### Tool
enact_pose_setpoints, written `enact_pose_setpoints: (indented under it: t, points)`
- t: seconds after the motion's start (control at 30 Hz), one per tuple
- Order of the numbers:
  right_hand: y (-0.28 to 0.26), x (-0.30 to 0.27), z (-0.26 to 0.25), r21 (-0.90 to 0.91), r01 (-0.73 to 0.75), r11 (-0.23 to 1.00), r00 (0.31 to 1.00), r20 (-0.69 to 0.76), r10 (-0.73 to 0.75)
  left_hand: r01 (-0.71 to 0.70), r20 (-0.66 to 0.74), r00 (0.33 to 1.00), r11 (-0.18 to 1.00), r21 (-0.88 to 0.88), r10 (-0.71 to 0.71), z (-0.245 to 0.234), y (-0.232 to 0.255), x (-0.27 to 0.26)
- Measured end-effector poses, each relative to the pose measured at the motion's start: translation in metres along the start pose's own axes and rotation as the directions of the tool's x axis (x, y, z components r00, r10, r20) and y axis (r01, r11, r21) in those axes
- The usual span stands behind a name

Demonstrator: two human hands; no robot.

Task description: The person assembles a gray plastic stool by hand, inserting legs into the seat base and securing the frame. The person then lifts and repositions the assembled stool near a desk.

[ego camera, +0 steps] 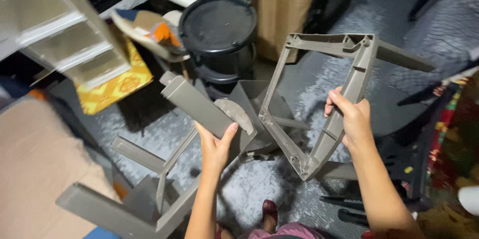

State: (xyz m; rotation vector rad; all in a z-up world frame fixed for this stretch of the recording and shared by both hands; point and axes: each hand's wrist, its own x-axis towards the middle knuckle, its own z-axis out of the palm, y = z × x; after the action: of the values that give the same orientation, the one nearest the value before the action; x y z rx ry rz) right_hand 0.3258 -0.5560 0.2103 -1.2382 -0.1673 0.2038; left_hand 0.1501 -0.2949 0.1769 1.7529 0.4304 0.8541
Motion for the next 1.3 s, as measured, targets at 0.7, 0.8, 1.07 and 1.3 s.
enact_pose_setpoints:
  t: [0.7,0.8,1.07,1.3]
  points:
    - [0.062,-0.064,0.140,-0.069,-0.020,0.997,0.963,0.266,0.037,-0.146,0.407,0.913,0.912,0.384,-0.025,-0.023,0.007,-0.045]
    - [0.059,-0.068,0.144,-0.111,-0.009,0.994,0.958,0.283,0.040,-0.145,0.435,0.899,0.909,0.391,-0.044,-0.027,0.010,-0.045]
    - [0.069,-0.089,0.171,-0.267,0.045,0.963,0.952,0.302,0.039,0.053,0.391,0.884,0.885,0.462,-0.257,-0.056,0.011,-0.060]
    - [0.099,-0.094,0.186,-0.364,0.140,0.921,0.934,0.357,-0.001,0.137,0.353,0.869,0.854,0.502,-0.348,-0.100,-0.017,-0.067]
